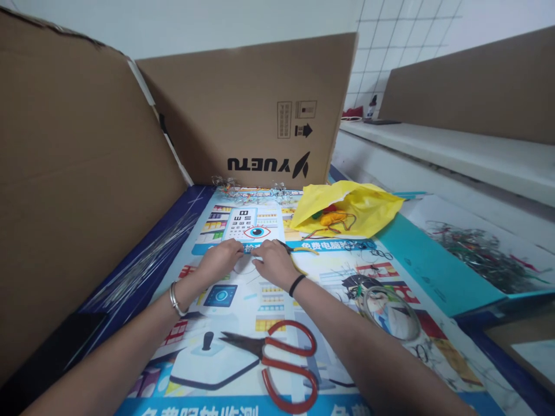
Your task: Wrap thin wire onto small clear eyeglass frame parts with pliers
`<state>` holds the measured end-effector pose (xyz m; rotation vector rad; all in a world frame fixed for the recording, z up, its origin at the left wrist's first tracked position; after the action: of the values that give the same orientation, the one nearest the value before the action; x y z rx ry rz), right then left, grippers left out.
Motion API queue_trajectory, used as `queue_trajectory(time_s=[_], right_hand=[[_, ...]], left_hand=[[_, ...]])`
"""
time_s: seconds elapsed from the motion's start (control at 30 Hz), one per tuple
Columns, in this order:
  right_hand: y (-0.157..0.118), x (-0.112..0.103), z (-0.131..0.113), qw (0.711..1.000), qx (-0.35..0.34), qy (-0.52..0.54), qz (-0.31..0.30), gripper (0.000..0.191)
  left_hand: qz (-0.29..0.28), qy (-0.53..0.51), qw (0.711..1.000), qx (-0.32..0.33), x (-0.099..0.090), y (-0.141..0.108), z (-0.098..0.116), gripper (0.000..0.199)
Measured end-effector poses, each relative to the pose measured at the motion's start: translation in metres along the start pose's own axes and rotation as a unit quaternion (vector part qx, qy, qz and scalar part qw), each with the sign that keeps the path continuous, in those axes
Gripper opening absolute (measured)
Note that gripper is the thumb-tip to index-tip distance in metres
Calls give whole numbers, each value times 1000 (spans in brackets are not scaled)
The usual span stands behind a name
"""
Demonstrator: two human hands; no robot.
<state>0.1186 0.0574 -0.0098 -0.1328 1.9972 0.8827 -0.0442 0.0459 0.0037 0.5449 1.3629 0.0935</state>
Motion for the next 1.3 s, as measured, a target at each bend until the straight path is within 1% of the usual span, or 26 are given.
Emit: queue_trajectory(time_s=[0.07,0.2,0.27,0.37,0.47,0.57,0.73,0.93,1.1,1.3], right_hand=[[0,0,1,1000,-1,8,3,20],[-1,0,1,999,14,21,20,22],[-1,-1,-1,999,19,20,25,21],[-2,-3,-6,1000,22,15,16,13],[-3,-4,-9,999,32,18,9,13],[-3,-4,-10,999,29,22,13,15],[-2,-4,-11,1000,0,19,10,17],[-1,-3,-11,999,-24,39,5,17],[-1,-2,-11,999,-31,39,1,18],[-1,-3,-15,999,22,-41,-8,19]], left_hand=[[-6,32,999,17,0,-3,3,17],[6,65,997,33,0,-10,5,17],[9,50,998,25,-1,-13,5,17],[13,10,1000,-8,-2,-15,5,18],[10,-24,999,-27,-2,-15,5,17],[13,-59,998,-15,-2,-14,5,19],[23,-101,994,39,1,-14,6,25],[37,-110,992,50,2,-13,7,24],[24,-104,993,47,0,-11,10,22],[20,-54,998,-2,-1,-10,9,20]])
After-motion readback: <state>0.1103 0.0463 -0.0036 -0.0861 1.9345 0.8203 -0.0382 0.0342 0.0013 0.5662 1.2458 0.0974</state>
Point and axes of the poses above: each hand's wrist, its own y-axis towards the middle knuckle, its own x-axis out of the palm, z = x × y, the point moved 2 cm from there along y, towards the middle knuckle, and after that the axes turned 14 degrees about z, right-handed, at the moved point
